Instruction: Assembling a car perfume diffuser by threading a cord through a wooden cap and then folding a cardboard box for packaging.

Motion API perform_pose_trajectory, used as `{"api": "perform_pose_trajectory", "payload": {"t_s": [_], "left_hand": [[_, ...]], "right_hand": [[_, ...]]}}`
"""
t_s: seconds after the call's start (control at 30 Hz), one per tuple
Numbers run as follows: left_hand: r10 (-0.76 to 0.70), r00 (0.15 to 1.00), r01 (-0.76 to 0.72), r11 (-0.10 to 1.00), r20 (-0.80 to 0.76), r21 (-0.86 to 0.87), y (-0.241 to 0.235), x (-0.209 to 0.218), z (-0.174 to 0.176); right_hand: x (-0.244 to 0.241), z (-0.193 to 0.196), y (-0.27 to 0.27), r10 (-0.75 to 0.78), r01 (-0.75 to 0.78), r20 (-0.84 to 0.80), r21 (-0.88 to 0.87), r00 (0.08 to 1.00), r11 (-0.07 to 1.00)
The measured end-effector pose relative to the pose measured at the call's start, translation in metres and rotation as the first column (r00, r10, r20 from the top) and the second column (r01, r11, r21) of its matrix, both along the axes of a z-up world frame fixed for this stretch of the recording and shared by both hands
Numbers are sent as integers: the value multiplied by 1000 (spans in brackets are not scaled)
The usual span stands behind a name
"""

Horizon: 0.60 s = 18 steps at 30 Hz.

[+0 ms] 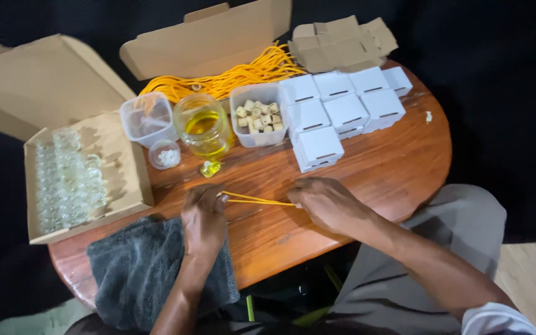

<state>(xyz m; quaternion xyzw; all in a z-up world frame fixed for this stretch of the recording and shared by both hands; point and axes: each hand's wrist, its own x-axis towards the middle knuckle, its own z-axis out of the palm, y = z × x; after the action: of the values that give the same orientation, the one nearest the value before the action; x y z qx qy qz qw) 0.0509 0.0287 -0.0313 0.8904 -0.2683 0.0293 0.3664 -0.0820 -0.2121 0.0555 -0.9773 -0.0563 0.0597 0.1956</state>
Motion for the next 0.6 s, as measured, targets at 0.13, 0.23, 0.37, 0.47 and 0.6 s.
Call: {"api": "perform_pose_trajectory", "payload": {"t_s": [0.13, 0.23, 0.37, 0.47, 0.6], "left_hand": [[-18, 998, 21, 998, -53, 55, -4, -4, 10], [-2, 998, 7, 995, -58, 96, -2, -5, 9], [-45, 998, 45, 999, -41, 6, 0, 0, 2], [-52, 999, 52, 998, 10, -22, 3, -2, -5], [-85, 988, 79, 996, 132, 51, -4, -15, 29]], "right_hand": [[-10, -1, -21, 11, -13, 31, 66, 999, 998], [-12, 21, -18, -97, 100, -43, 77, 994, 992], [-6, 7, -15, -108, 109, -67, 14, 992, 994], [-1, 0, -5, -103, 94, -84, -105, 991, 990], [1, -12, 4, -55, 43, -60, -193, 997, 980]]}}
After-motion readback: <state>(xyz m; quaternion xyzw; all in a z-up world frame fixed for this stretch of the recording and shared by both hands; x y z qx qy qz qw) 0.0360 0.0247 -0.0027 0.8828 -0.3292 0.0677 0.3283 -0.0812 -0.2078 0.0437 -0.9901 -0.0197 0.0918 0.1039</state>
